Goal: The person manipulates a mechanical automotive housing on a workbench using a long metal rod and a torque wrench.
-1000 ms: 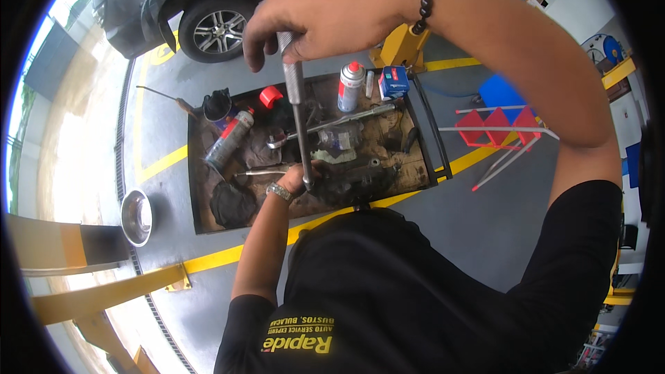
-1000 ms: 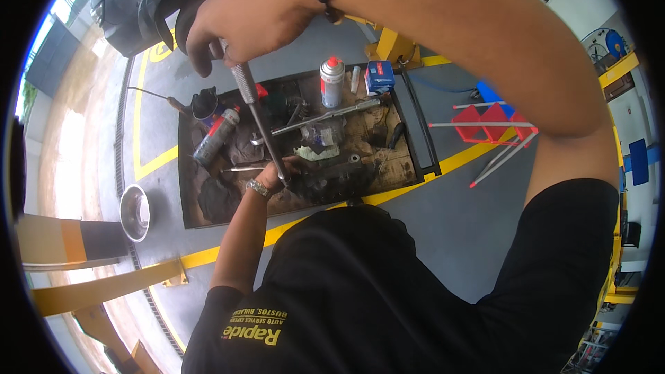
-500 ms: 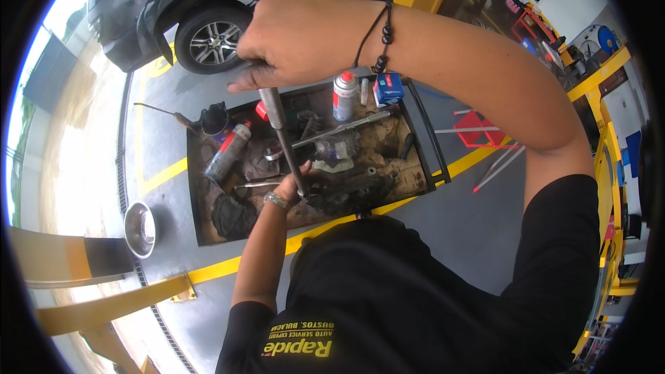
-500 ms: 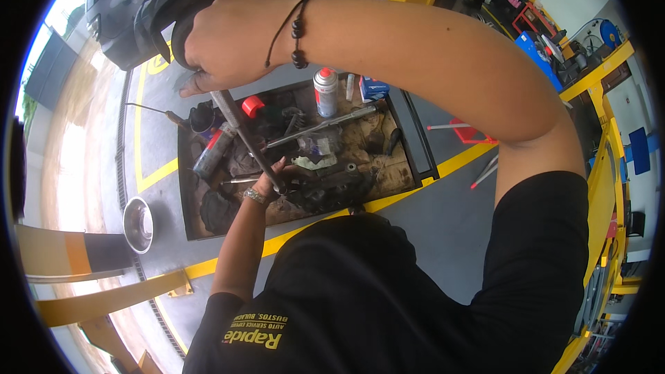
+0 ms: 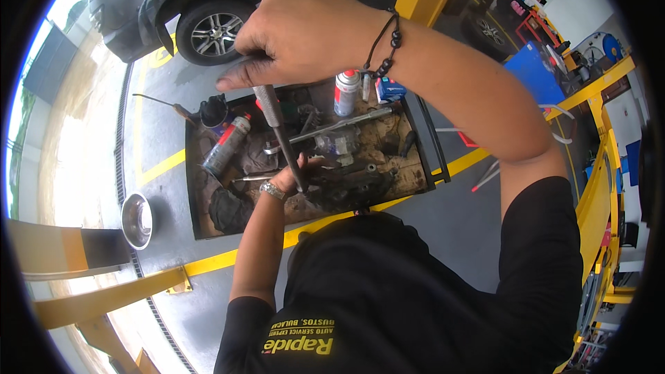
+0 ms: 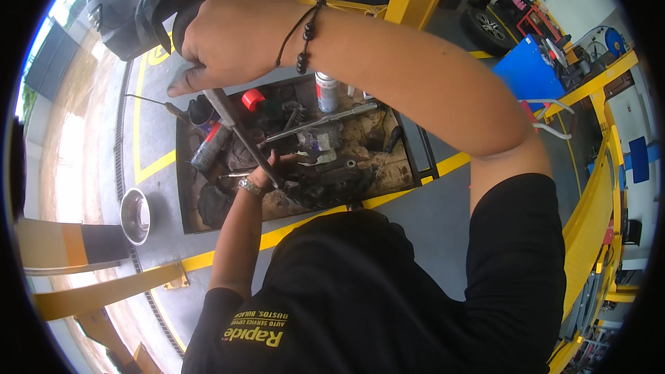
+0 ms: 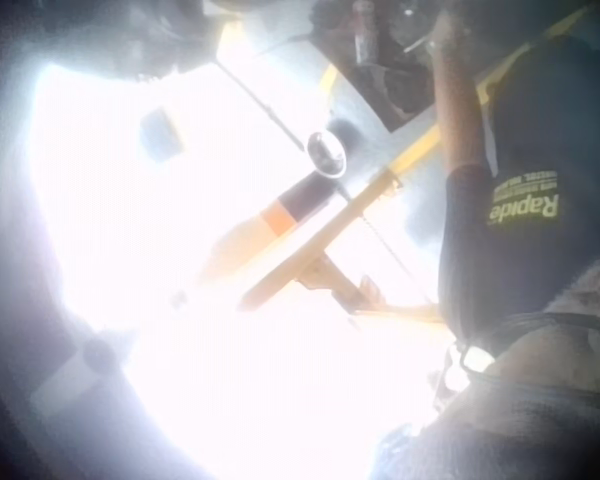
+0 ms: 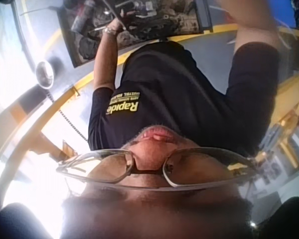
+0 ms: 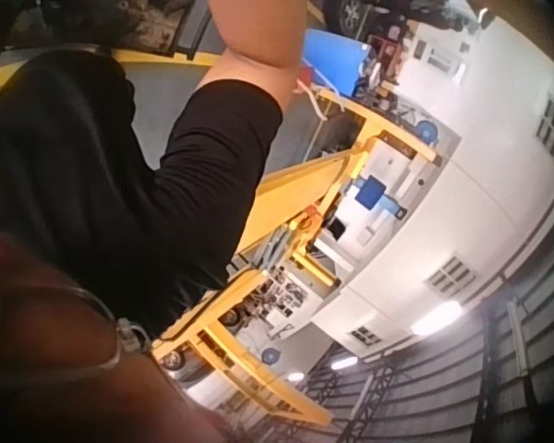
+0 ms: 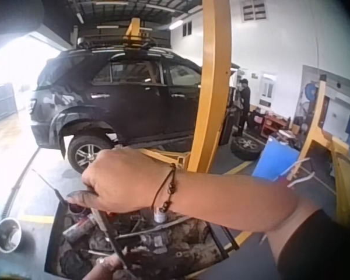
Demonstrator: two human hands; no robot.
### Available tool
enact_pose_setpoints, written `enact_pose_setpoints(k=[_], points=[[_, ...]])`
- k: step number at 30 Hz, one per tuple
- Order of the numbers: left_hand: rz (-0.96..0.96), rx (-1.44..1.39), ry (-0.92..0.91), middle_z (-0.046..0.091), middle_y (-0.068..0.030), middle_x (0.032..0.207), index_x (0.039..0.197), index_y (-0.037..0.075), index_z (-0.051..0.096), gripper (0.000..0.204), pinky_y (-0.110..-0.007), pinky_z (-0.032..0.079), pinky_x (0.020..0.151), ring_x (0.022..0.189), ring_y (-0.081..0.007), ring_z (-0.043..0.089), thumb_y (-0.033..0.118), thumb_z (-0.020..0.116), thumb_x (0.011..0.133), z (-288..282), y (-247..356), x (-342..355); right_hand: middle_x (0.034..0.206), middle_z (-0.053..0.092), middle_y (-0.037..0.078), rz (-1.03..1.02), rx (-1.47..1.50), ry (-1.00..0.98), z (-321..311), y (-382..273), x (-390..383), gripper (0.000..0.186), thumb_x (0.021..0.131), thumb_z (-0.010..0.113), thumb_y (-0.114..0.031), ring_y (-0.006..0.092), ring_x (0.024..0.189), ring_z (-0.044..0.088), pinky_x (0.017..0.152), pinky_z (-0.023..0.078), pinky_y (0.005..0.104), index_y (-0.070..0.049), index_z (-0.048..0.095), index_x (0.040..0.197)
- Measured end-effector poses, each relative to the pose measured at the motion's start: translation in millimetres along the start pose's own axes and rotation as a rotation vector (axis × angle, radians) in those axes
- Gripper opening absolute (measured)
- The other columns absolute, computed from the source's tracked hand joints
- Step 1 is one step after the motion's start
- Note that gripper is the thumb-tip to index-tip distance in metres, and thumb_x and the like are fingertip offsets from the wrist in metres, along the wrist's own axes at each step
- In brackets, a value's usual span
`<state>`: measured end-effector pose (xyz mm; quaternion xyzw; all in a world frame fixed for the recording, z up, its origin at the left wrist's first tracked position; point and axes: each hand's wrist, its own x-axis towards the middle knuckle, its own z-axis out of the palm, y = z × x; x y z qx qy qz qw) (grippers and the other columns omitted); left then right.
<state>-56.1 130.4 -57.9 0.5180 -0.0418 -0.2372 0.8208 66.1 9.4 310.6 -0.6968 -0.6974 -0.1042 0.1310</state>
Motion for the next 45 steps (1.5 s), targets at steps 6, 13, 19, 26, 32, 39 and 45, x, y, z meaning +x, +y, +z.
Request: enact_pose_setpoints(k=[6,13,19,26,32,39,45], points=[[0.129,0.072,-0.008,0.060,-0.0211,0.135,0.135,-0.001,0.056,0.109,-0.048,0.043,0.109,0.126,-0.0340,0.058,0.091,0.044,0.077,-5,-16,1,0.099,0.072,0.007,-0.063,1.126,0.015,56,21,-14,0.029,0.096,0.069,-0.030,0.0159,0.095,0.069,0.088,0.052,0.0304,-0.007,0.070,0.113],[0.190,-0.073,-0.021,0.063,-0.0175,0.131,0.128,-0.003,0.061,0.087,-0.042,0.046,0.105,0.121,-0.0293,0.061,0.074,0.049,0.089,-1,-25,-3,0.106,0.073,0.004,-0.053,1.478,-0.185,103,13,-29,0.038,0.094,0.071,-0.034,0.0147,0.100,0.067,0.094,0.050,0.0307,-0.007,0.067,0.120],[0.238,-0.111,0.009,0.064,-0.0190,0.128,0.127,-0.005,0.060,0.102,-0.043,0.045,0.107,0.122,-0.0296,0.060,0.084,0.058,0.077,9,-21,-9,0.108,0.070,0.005,0.058,1.494,-0.136,166,6,-69,0.035,0.098,0.067,-0.030,0.0149,0.106,0.064,0.094,0.051,0.0329,-0.006,0.064,0.123],[0.162,0.107,0.113,0.064,-0.0163,0.130,0.121,-0.002,0.067,0.049,-0.037,0.043,0.106,0.122,-0.0257,0.058,0.020,0.074,0.078,12,-18,-23,0.118,0.064,0.005,0.259,1.455,-0.183,182,-7,-96,0.047,0.100,0.063,-0.030,0.0150,0.112,0.060,0.098,0.050,0.0339,-0.007,0.051,0.139],[0.129,0.173,0.115,0.066,-0.0141,0.127,0.121,-0.002,0.068,0.047,-0.035,0.044,0.102,0.122,-0.0254,0.058,0.000,0.066,0.073,15,-11,-25,0.123,0.065,0.009,0.291,1.574,0.142,240,8,-129,0.060,0.101,0.056,-0.048,0.0190,0.113,0.061,0.099,0.049,0.0354,-0.009,0.048,0.145],[0.229,0.340,0.110,0.066,-0.0105,0.126,0.125,0.000,0.064,0.046,-0.036,0.047,0.102,0.119,-0.0217,0.059,-0.001,0.067,0.079,25,3,-29,0.104,0.071,0.019,0.495,0.384,-0.566,260,-32,-203,0.090,0.080,0.064,-0.072,0.0391,0.098,0.069,0.084,0.055,0.0477,-0.017,0.044,0.149],[0.318,0.616,0.617,0.064,-0.0075,0.122,0.131,0.003,0.056,0.055,-0.035,0.047,0.099,0.115,-0.0190,0.059,0.001,0.076,0.080,73,27,-46,0.088,0.070,0.014,0.253,0.324,-0.392,283,-28,-218,0.095,0.083,0.066,-0.066,0.0350,0.082,0.070,0.075,0.056,0.0461,-0.020,0.028,0.157]])
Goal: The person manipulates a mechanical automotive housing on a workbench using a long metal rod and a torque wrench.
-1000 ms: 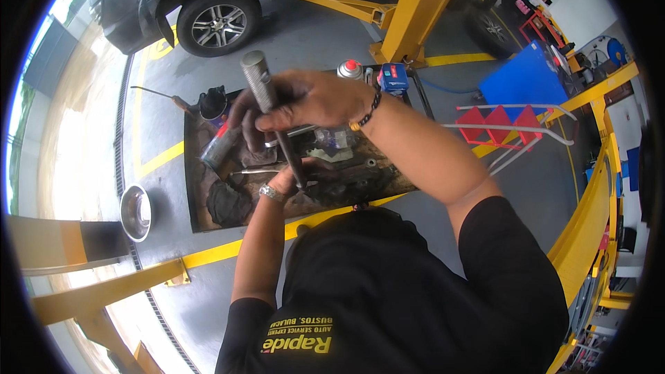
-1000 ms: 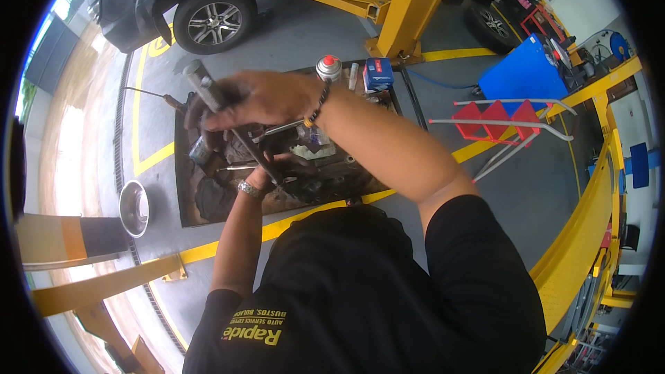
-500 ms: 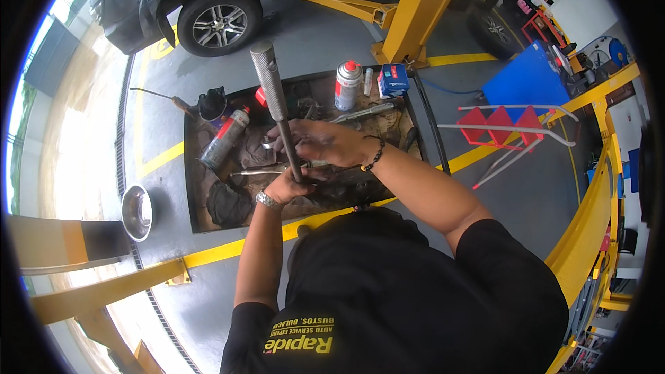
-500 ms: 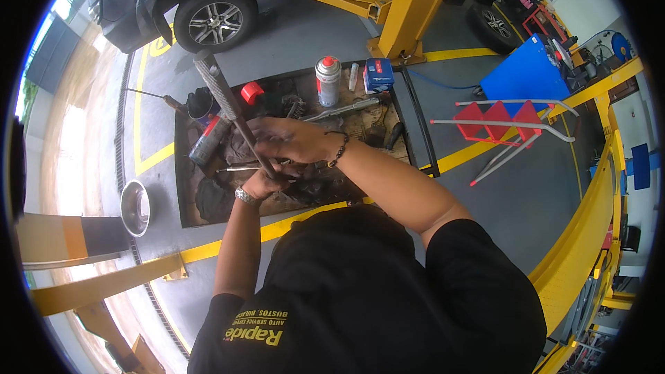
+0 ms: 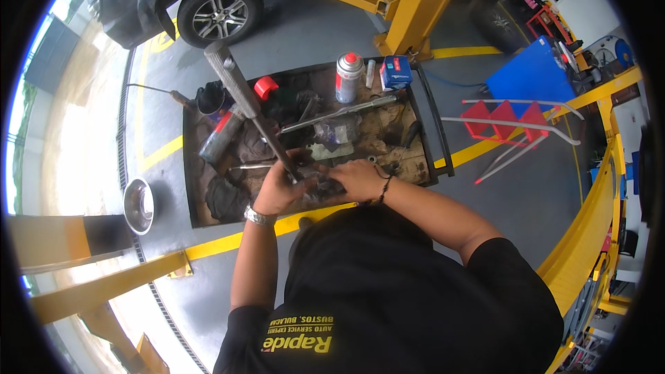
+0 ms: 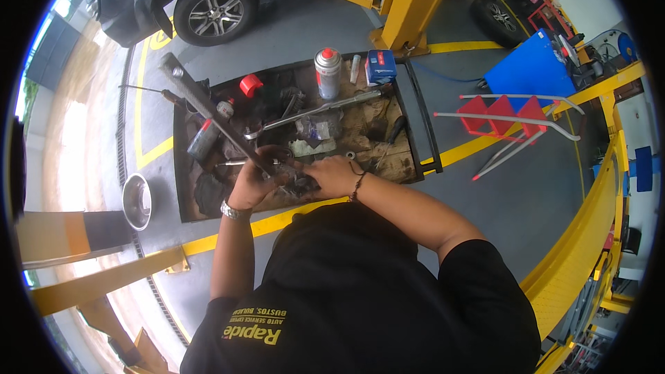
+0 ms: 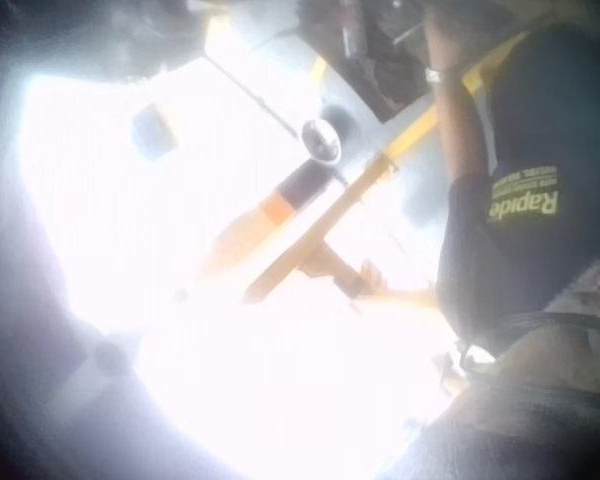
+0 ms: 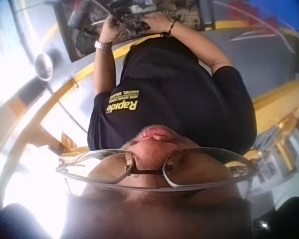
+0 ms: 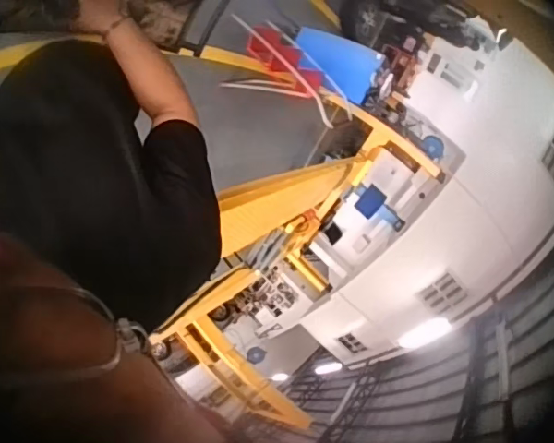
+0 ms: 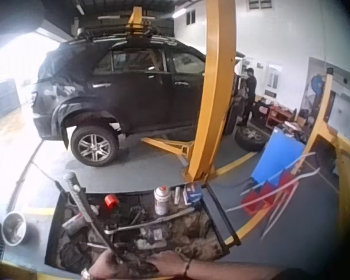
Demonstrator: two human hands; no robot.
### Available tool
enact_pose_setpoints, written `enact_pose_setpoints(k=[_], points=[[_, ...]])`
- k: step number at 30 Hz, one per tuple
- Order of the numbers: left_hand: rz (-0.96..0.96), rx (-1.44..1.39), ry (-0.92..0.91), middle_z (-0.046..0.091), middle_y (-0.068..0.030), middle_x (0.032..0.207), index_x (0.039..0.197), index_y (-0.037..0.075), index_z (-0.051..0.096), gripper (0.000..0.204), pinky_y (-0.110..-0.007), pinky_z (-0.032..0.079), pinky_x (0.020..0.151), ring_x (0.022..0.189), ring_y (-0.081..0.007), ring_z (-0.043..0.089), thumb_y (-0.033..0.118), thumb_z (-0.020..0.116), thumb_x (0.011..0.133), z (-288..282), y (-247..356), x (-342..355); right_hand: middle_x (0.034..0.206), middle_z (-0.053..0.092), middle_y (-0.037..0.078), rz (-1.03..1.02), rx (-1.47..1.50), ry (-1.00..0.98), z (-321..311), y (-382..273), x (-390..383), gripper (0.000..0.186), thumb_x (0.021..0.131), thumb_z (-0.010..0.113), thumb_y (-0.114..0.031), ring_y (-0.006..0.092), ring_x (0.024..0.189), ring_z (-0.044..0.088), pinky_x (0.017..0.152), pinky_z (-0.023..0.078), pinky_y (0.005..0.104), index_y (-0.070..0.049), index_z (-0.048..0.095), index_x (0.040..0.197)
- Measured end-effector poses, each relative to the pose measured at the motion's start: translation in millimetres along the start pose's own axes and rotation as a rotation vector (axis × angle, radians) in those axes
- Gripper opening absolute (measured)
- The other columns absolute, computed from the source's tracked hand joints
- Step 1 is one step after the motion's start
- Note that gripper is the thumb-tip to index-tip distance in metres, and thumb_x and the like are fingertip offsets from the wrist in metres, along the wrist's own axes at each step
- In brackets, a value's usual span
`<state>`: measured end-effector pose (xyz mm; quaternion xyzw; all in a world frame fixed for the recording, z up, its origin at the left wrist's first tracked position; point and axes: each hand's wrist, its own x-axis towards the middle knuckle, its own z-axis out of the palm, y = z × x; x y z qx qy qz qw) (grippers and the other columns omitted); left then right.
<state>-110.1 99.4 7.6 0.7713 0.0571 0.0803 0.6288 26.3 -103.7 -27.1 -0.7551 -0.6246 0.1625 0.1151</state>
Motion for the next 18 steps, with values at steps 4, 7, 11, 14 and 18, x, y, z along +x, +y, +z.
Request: enact_pose_setpoints(k=[4,7,11,14,18], points=[[-0.010,-0.172,0.355,0.063,-0.0047,0.105,0.124,0.001,0.055,0.046,-0.028,0.051,0.077,0.092,-0.0132,0.061,0.005,0.077,0.084,17,54,4,0.091,0.069,0.013,0.099,-0.046,-0.065,-10,-9,0,0.090,0.085,0.063,-0.065,0.0337,0.083,0.069,0.077,0.056,0.0443,-0.017,0.032,0.156],[0.059,-0.286,0.573,0.059,-0.0017,0.094,0.118,0.001,0.053,0.039,-0.022,0.046,0.064,0.078,-0.0075,0.055,0.007,0.076,0.087,27,85,24,0.093,0.067,0.013,0.057,-0.045,-0.005,-1,-7,-3,0.080,0.089,0.056,-0.066,0.0344,0.084,0.068,0.079,0.054,0.0451,-0.012,0.046,0.148],[0.236,-0.216,0.791,0.059,-0.0018,0.094,0.118,0.000,0.052,0.041,-0.022,0.046,0.066,0.078,-0.0075,0.054,0.012,0.078,0.089,20,124,55,0.101,0.066,0.012,0.115,-0.075,-0.017,-3,-18,-4,0.075,0.090,0.057,-0.063,0.0326,0.090,0.068,0.083,0.053,0.0446,-0.012,0.050,0.145],[0.231,-0.194,0.918,0.059,-0.0024,0.091,0.117,0.000,0.052,0.042,-0.023,0.046,0.066,0.077,-0.0076,0.053,0.021,0.078,0.090,14,146,75,0.104,0.066,0.012,0.130,-0.085,-0.002,-5,-22,-6,0.075,0.089,0.059,-0.063,0.0321,0.094,0.067,0.088,0.051,0.0460,-0.013,0.051,0.145],[0.158,-0.796,-0.084,0.060,-0.0045,0.082,0.105,0.003,0.058,0.043,-0.022,0.045,0.064,0.073,-0.0087,0.054,0.043,0.069,0.095,-44,127,94,0.104,0.067,0.011,0.225,-0.089,0.015,-5,-34,0,0.074,0.085,0.065,-0.061,0.0307,0.099,0.067,0.094,0.046,0.0469,-0.015,0.053,0.142]])
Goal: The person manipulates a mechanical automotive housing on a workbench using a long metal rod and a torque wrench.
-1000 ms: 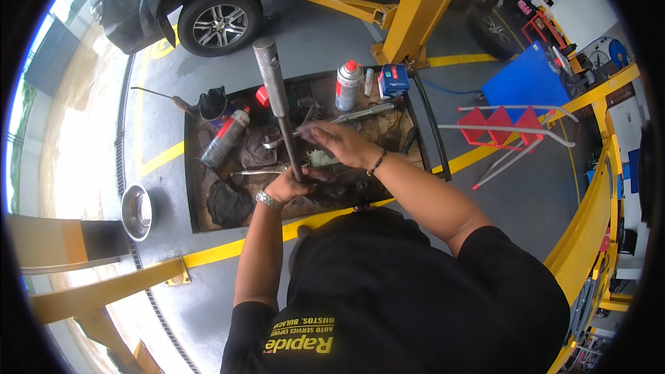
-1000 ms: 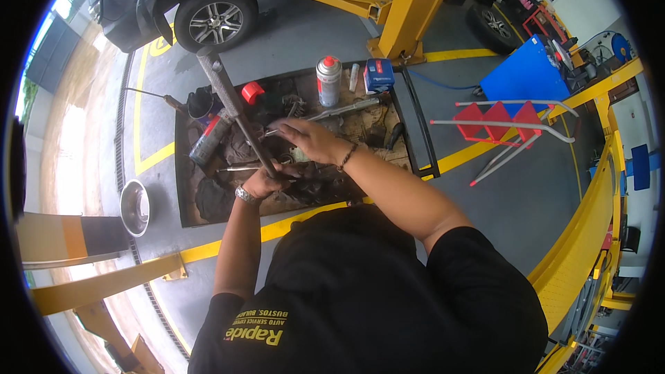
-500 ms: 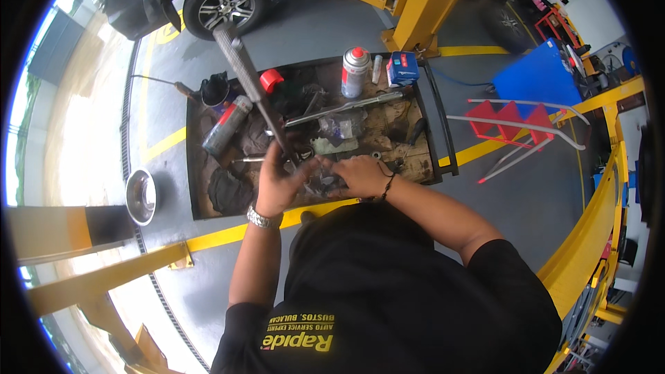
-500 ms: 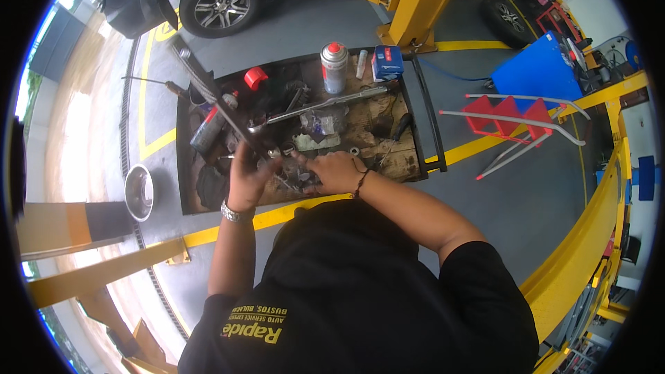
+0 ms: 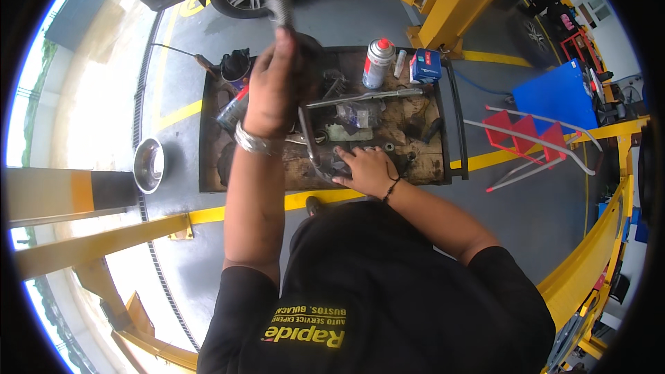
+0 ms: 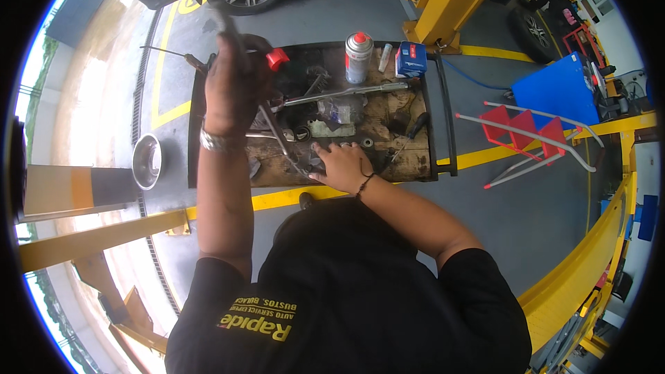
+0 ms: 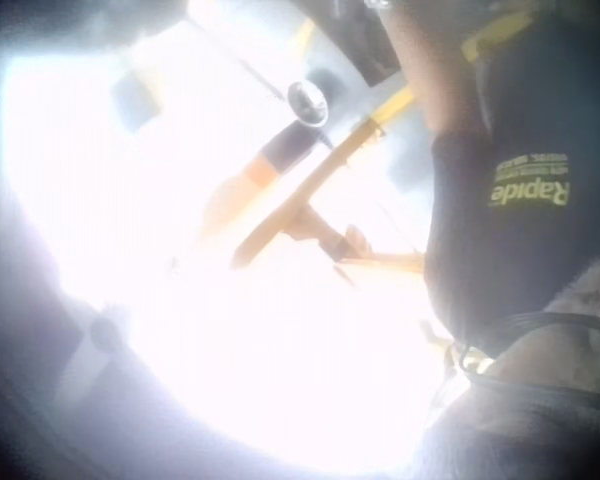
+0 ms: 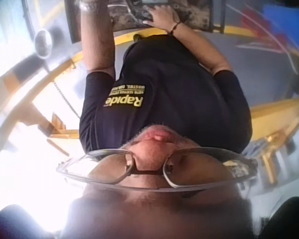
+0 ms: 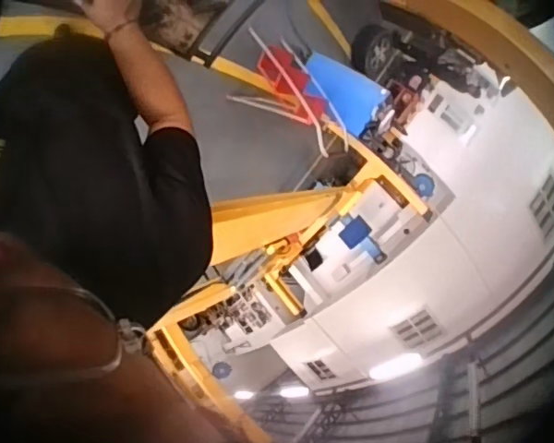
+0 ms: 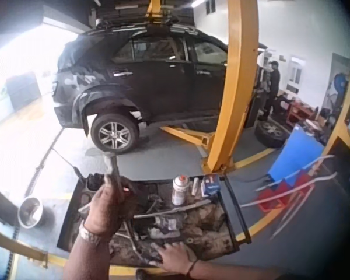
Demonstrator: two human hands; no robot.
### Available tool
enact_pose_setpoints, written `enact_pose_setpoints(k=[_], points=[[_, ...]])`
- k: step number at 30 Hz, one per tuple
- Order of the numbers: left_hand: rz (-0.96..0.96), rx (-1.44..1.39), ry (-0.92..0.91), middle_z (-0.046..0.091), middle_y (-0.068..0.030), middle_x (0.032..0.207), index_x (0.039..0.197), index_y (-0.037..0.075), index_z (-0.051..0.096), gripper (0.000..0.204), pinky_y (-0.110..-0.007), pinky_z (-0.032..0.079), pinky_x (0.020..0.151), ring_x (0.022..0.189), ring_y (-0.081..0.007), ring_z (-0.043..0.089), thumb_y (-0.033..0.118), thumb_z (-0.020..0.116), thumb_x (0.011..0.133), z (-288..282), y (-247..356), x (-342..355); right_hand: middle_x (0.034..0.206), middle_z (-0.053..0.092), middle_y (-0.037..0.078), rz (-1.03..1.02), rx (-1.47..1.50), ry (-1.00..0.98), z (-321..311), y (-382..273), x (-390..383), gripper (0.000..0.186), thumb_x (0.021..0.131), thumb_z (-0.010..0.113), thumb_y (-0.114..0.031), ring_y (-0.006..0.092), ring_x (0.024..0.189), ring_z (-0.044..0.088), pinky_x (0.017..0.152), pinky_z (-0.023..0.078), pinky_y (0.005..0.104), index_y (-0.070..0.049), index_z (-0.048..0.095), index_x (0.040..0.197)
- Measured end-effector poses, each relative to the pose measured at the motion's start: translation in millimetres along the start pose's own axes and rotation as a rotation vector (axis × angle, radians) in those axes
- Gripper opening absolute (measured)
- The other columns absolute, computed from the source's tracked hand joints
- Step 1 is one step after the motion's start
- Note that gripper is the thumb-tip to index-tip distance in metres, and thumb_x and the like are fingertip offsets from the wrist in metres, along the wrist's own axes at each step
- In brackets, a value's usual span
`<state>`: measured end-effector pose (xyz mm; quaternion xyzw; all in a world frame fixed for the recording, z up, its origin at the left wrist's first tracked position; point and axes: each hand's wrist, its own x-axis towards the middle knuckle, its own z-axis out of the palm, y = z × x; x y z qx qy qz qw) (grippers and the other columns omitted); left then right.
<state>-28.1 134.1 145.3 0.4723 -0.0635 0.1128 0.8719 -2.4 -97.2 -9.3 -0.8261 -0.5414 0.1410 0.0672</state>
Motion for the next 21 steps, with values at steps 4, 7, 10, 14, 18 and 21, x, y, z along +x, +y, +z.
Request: enact_pose_setpoints(k=[4,7,10,14,18,21], points=[[-0.109,0.004,-0.009,0.062,-0.0026,0.085,0.107,0.004,0.060,0.041,-0.022,0.044,0.063,0.072,-0.0095,0.055,0.041,0.070,0.094,18,11,-2,0.104,0.067,0.012,0.024,0.022,0.009,7,7,1,0.074,0.083,0.067,-0.061,0.0303,0.098,0.066,0.093,0.045,0.0477,-0.017,0.055,0.141],[0.084,0.447,0.540,0.062,-0.0005,0.091,0.114,0.001,0.059,0.043,-0.023,0.045,0.068,0.077,-0.0076,0.056,0.031,0.078,0.089,71,13,-6,0.104,0.066,0.013,0.040,0.032,-0.004,7,10,1,0.075,0.084,0.065,-0.064,0.0309,0.099,0.066,0.095,0.045,0.0472,-0.018,0.054,0.142],[0.531,0.859,0.673,0.060,-0.0005,0.087,0.118,0.000,0.059,0.046,-0.023,0.045,0.066,0.076,-0.0084,0.055,0.033,0.076,0.091,62,-12,11,0.105,0.066,0.014,0.041,0.038,-0.010,9,10,3,0.075,0.085,0.064,-0.065,0.0317,0.099,0.066,0.096,0.044,0.0479,-0.019,0.054,0.143],[0.034,0.166,0.217,0.050,-0.0005,0.069,0.117,0.002,0.059,0.047,-0.027,0.040,0.060,0.068,-0.0121,0.051,0.044,0.065,0.097,27,30,5,0.103,0.069,0.013,0.000,-0.015,0.018,7,9,5,0.076,0.083,0.067,-0.063,0.0291,0.098,0.068,0.095,0.043,0.0521,-0.015,0.054,0.141],[0.299,0.586,0.695,0.057,-0.0040,0.074,0.109,0.003,0.059,0.034,-0.028,0.043,0.064,0.074,-0.0118,0.054,0.032,0.069,0.096,47,23,6,0.100,0.069,0.014,0.009,-0.075,-0.031,3,8,9,0.083,0.085,0.062,-0.067,0.0292,0.094,0.068,0.094,0.044,0.0506,-0.004,0.053,0.138],[0.444,0.776,0.885,0.061,-0.0043,0.073,0.100,0.002,0.059,0.030,-0.027,0.042,0.057,0.065,-0.0085,0.052,0.027,0.074,0.092,57,9,6,0.100,0.070,0.014,-0.023,-0.046,-0.024,9,14,12,0.082,0.086,0.060,-0.067,0.0286,0.094,0.068,0.092,0.045,0.0495,0.000,0.055,0.134]])
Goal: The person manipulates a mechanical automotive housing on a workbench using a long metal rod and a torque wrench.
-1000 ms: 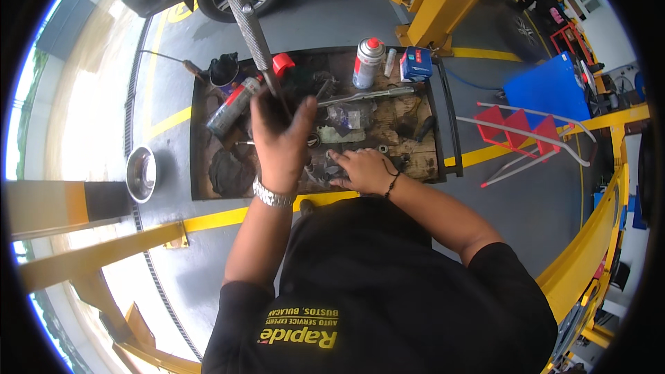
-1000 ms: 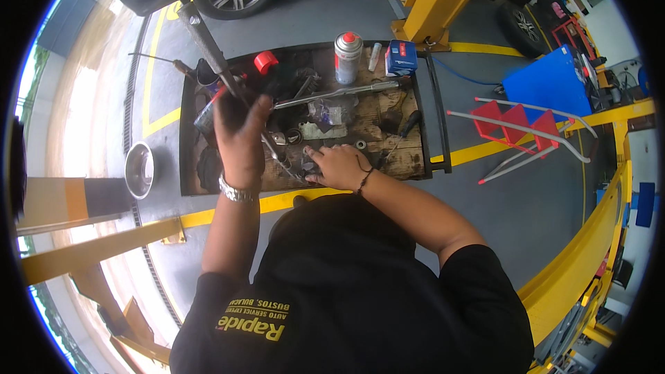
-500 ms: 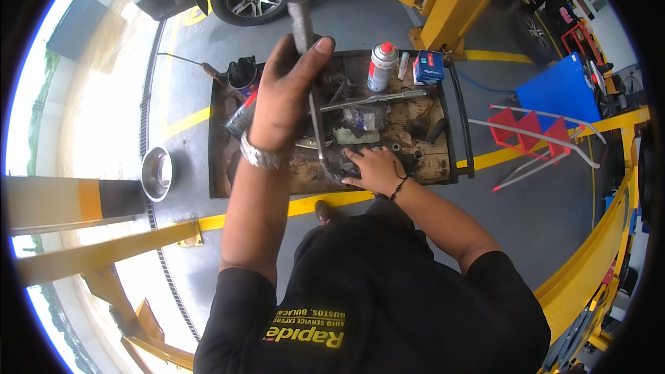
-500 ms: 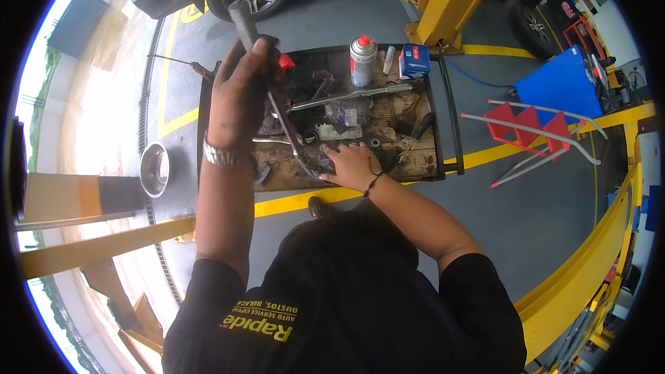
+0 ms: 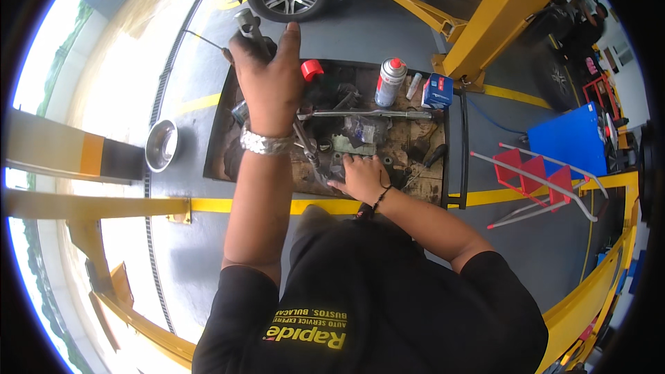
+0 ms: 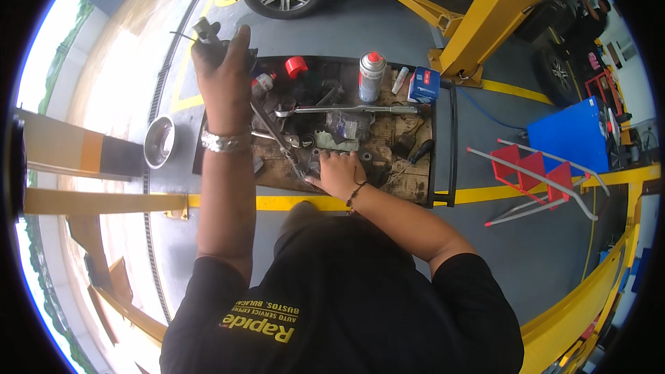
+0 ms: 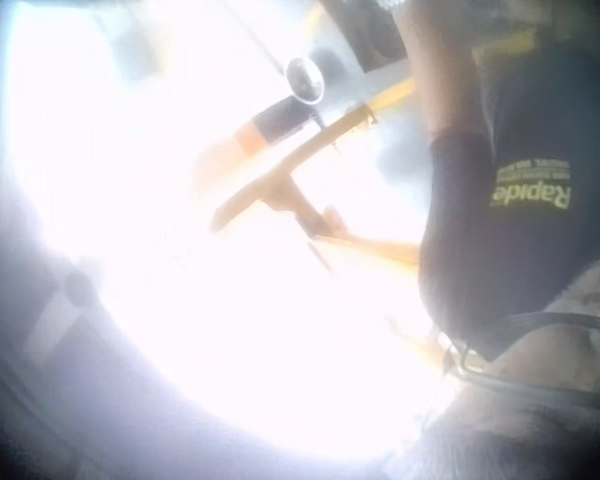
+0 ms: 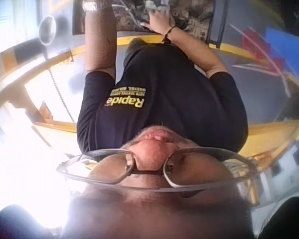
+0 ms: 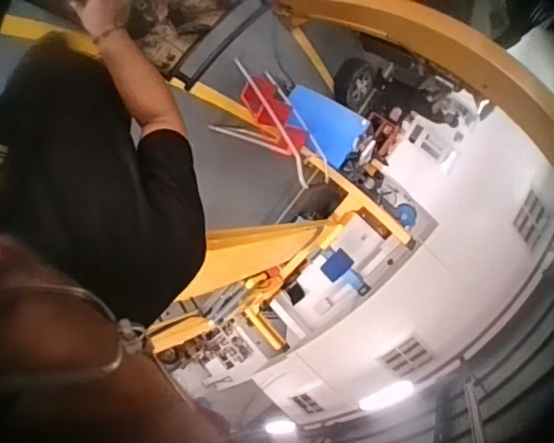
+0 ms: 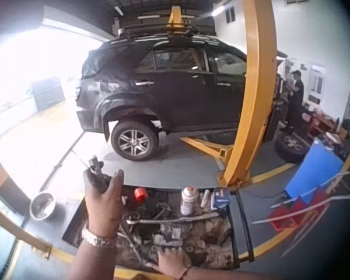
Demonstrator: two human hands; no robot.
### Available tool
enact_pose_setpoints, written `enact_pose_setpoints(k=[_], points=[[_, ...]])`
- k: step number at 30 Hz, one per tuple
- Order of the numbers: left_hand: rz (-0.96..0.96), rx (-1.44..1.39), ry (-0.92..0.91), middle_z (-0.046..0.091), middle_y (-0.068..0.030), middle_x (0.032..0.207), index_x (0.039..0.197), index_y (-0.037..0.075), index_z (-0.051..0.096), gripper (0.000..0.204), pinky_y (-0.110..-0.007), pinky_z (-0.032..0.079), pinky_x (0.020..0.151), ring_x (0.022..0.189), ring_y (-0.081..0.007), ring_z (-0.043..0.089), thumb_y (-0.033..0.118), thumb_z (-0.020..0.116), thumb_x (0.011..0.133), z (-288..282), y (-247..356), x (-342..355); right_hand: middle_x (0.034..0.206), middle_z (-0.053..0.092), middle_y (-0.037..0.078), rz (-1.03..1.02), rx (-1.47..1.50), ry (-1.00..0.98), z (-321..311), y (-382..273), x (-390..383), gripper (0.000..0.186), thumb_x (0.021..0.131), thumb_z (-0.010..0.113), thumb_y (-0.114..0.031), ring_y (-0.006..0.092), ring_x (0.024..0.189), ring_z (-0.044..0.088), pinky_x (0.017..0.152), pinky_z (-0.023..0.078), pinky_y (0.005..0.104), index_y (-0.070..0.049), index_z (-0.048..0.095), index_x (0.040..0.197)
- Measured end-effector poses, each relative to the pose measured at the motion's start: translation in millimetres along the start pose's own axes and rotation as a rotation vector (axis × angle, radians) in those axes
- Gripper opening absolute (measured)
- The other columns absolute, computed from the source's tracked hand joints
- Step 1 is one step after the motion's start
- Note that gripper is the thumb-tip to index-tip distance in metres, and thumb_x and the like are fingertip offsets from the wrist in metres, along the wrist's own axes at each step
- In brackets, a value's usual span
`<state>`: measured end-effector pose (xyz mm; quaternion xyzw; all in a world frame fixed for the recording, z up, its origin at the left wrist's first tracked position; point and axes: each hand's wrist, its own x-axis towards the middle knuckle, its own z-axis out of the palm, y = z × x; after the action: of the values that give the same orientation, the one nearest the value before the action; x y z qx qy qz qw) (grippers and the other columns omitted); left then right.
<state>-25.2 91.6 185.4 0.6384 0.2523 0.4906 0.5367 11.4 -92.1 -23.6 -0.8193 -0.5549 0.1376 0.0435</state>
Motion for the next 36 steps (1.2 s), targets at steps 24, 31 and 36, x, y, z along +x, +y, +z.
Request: enact_pose_setpoints(k=[24,31,36], points=[[-0.464,-0.785,-0.923,0.054,-0.0018,0.068,0.098,0.006,0.061,0.029,-0.024,0.041,0.051,0.053,-0.0099,0.047,0.035,0.064,0.099,-30,-6,32,0.097,0.070,0.012,-0.076,-0.040,0.092,7,1,-10,0.078,0.087,0.061,-0.064,0.0249,0.093,0.068,0.092,0.046,0.0467,0.002,0.057,0.130],[-0.334,-0.325,-0.461,0.059,-0.0031,0.080,0.094,0.008,0.060,0.034,-0.025,0.042,0.062,0.069,-0.0123,0.053,0.040,0.070,0.093,-9,-20,24,0.095,0.070,0.012,-0.048,-0.045,0.069,4,0,-10,0.077,0.088,0.060,-0.063,0.0253,0.091,0.068,0.093,0.046,0.0469,0.002,0.058,0.129],[-0.304,-0.430,-0.565,0.059,-0.0016,0.077,0.094,0.008,0.059,0.036,-0.024,0.041,0.062,0.068,-0.0111,0.052,0.042,0.070,0.094,-6,-16,23,0.099,0.069,0.015,-0.062,-0.025,0.063,8,-1,-8,0.081,0.088,0.059,-0.066,0.0278,0.095,0.067,0.092,0.045,0.0458,0.001,0.056,0.134]])
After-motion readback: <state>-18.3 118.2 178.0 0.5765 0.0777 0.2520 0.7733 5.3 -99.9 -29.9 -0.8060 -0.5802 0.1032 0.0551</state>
